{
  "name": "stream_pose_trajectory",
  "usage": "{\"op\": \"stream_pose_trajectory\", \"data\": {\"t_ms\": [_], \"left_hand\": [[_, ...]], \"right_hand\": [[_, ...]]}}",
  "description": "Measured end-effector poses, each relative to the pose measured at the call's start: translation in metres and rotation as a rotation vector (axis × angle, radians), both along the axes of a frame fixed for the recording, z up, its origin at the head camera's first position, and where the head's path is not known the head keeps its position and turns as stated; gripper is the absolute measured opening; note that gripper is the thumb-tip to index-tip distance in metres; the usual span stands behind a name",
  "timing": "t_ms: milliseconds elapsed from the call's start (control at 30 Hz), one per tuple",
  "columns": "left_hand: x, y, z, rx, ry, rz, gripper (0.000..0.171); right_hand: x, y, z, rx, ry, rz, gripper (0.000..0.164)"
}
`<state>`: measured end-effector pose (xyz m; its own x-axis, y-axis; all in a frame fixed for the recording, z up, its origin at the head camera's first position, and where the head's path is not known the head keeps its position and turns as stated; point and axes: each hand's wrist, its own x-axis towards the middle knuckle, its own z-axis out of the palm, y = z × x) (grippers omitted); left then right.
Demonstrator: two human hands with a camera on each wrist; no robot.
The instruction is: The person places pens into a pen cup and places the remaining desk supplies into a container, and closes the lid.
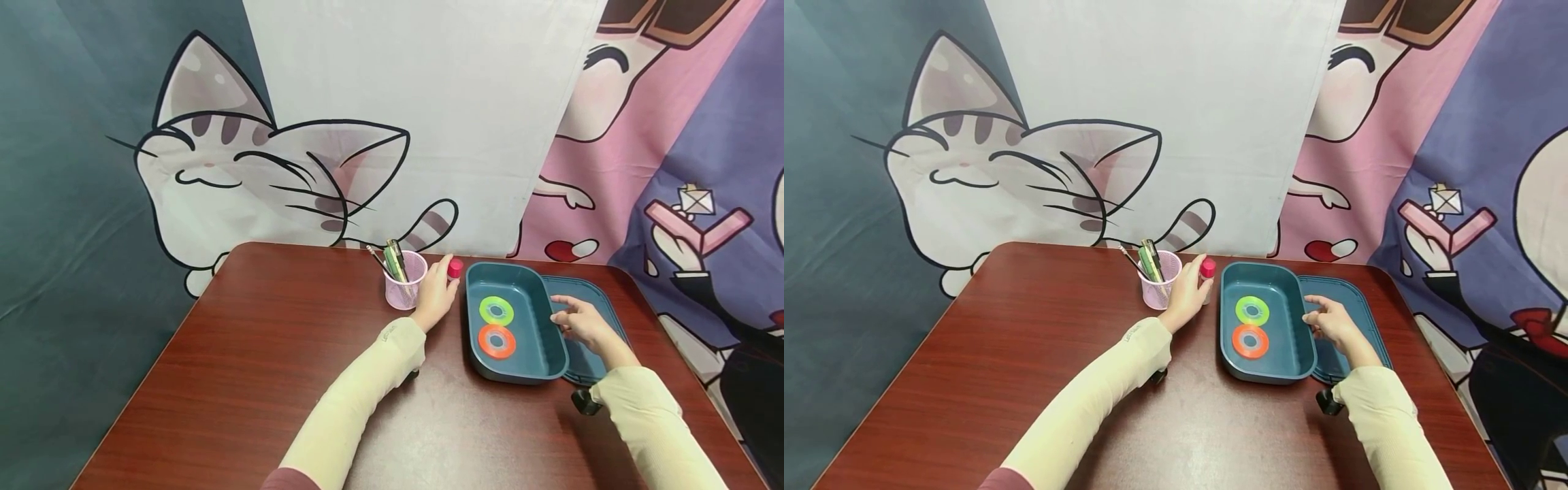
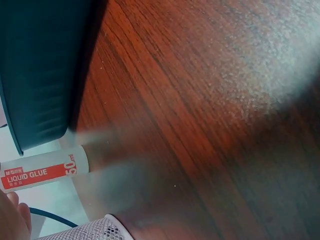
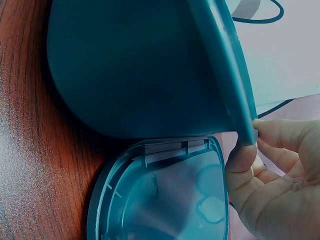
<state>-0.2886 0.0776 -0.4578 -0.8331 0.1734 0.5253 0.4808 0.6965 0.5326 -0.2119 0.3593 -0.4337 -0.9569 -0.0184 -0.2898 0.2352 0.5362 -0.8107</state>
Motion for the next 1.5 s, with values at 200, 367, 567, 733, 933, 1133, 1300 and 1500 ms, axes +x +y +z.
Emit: {"op": "stream_pose_trajectory", "data": {"t_ms": [200, 367, 567, 733, 933, 1133, 1300, 1500], "left_hand": [[0.001, 0.0, 0.0, -0.002, 0.004, 0.01, 0.045], [0.0, 0.0, -0.002, -0.017, 0.011, 0.007, 0.044], [0.0, 0.0, 0.001, -0.039, 0.043, -0.033, 0.044], [0.0, 0.0, 0.01, -0.048, 0.037, -0.07, 0.043], [0.0, 0.001, 0.02, -0.054, 0.047, -0.093, 0.043], [0.0, 0.003, 0.031, -0.043, 0.069, -0.095, 0.043], [0.002, 0.007, 0.04, -0.014, 0.109, -0.105, 0.042], [0.005, 0.01, 0.051, 0.01, 0.111, -0.114, 0.041]], "right_hand": [[0.0, -0.001, 0.0, 0.002, 0.003, 0.0, 0.058], [0.0, 0.0, -0.001, 0.0, 0.005, 0.001, 0.058], [-0.001, 0.001, -0.002, -0.011, 0.007, -0.001, 0.058], [0.0, 0.001, -0.002, -0.009, 0.008, 0.0, 0.059], [-0.001, 0.001, -0.002, -0.01, 0.008, 0.005, 0.058], [-0.001, 0.002, -0.002, -0.013, 0.009, 0.007, 0.058], [-0.001, 0.001, -0.002, -0.01, 0.009, 0.004, 0.059], [-0.001, 0.001, -0.002, -0.003, 0.011, 0.002, 0.059]]}}
